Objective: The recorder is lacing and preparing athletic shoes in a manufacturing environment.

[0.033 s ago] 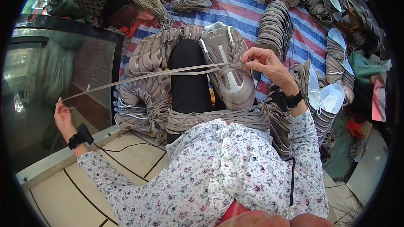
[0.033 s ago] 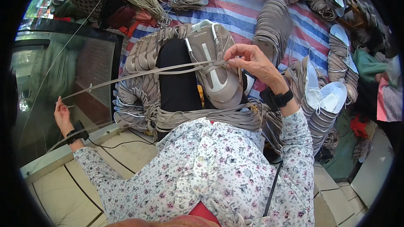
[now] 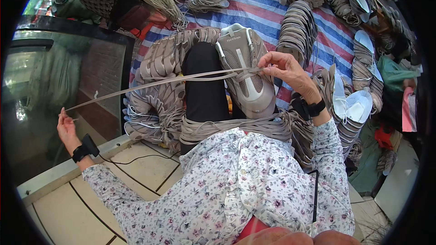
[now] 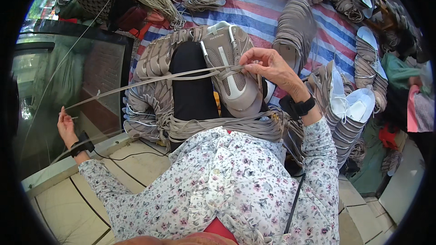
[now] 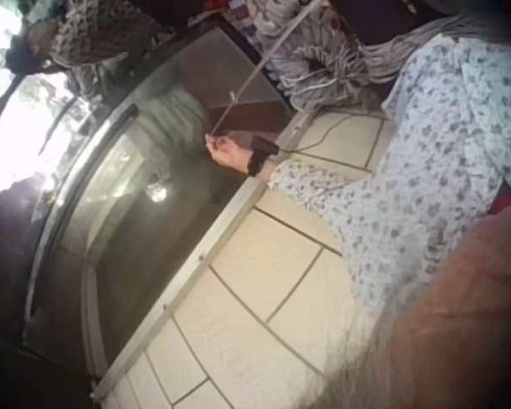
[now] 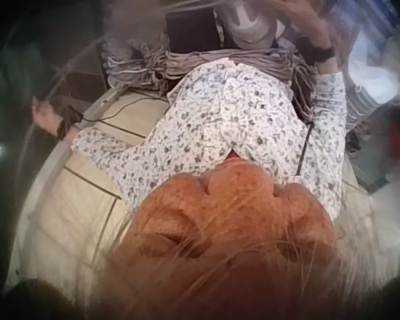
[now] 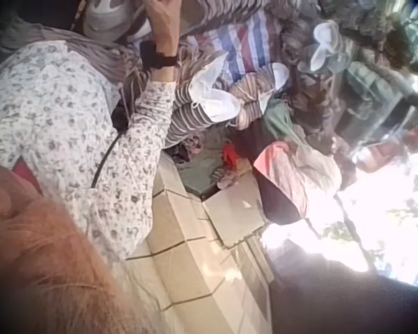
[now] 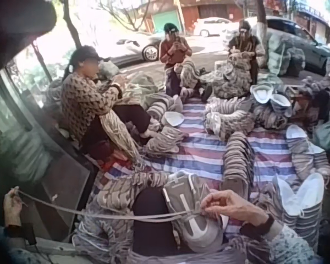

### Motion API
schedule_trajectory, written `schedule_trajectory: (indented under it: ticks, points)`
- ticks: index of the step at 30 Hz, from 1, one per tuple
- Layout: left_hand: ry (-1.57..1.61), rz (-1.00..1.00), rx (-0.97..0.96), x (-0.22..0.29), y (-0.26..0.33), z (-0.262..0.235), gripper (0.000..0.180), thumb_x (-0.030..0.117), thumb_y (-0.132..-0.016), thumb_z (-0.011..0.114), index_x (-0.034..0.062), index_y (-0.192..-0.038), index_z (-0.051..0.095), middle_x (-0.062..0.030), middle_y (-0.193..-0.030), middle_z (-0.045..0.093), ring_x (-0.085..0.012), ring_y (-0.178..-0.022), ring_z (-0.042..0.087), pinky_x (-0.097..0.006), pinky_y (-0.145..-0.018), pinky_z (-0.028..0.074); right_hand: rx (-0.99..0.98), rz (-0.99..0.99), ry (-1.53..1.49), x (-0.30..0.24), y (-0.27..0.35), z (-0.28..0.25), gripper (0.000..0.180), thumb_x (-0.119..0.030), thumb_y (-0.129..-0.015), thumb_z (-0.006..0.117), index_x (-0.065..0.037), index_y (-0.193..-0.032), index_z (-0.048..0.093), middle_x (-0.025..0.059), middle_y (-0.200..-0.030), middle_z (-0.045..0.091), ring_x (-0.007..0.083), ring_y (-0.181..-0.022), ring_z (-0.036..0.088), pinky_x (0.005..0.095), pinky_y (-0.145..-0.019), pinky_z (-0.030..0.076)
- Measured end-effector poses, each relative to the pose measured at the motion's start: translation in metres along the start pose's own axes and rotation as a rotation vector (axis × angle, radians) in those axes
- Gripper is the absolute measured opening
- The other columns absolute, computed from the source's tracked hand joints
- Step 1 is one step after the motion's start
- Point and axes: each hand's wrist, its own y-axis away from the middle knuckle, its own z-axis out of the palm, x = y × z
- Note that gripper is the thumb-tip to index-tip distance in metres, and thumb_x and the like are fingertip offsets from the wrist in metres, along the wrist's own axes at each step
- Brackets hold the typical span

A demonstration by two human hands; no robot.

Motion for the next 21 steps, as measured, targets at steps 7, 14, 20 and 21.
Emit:
schedule_trajectory:
  ticks: [7, 14, 20, 21]
  points:
    - [-0.146, 0.238, 0.295, 0.079, 0.029, -0.050, 0.034, 0.009, -0.102, 0.049, -0.0077, -0.131, 0.053, -0.0105, -0.111, 0.067, -0.0089, -0.081, 0.058, -0.019, -0.070, 0.050, 0.152, -0.144, 0.182, 0.002, -0.003, 0.002, 0.014, -0.009, -0.091, 0.064, -0.003, -0.102, 0.070, -0.0010, -0.091, 0.064, 0.0049, -0.085, 0.056, 0.0207, -0.078, 0.047]
    - [-0.203, 0.346, 0.205, 0.111, 0.042, 0.029, 0.035, 0.009, -0.103, 0.049, -0.0076, -0.133, 0.052, -0.0095, -0.105, 0.068, -0.0086, -0.080, 0.060, -0.020, -0.070, 0.051, 0.026, -0.282, 0.652, -0.008, -0.006, 0.050, 0.009, -0.006, -0.086, 0.065, 0.000, -0.091, 0.071, 0.0071, -0.072, 0.067, 0.0159, -0.065, 0.063, 0.0277, -0.064, 0.048]
    - [-0.135, 0.331, 0.048, 0.124, 0.043, 0.058, 0.035, 0.006, -0.101, 0.053, -0.0086, -0.132, 0.051, -0.0101, -0.105, 0.069, -0.0082, -0.078, 0.063, -0.017, -0.066, 0.052, 0.016, -0.558, 1.517, 0.011, -0.041, 0.099, 0.002, -0.001, -0.078, 0.061, -0.001, -0.080, 0.061, 0.0134, -0.062, 0.062, 0.0343, -0.064, 0.065, 0.0410, -0.064, 0.047]
    - [-0.114, 0.320, 0.039, 0.123, 0.043, 0.055, 0.035, 0.005, -0.100, 0.054, -0.0084, -0.132, 0.051, -0.0100, -0.104, 0.069, -0.0077, -0.077, 0.063, -0.017, -0.065, 0.052, -0.018, -0.582, 1.521, 0.013, -0.044, 0.100, 0.003, 0.000, -0.076, 0.060, -0.002, -0.078, 0.059, 0.0120, -0.060, 0.061, 0.0351, -0.063, 0.065, 0.0426, -0.065, 0.046]
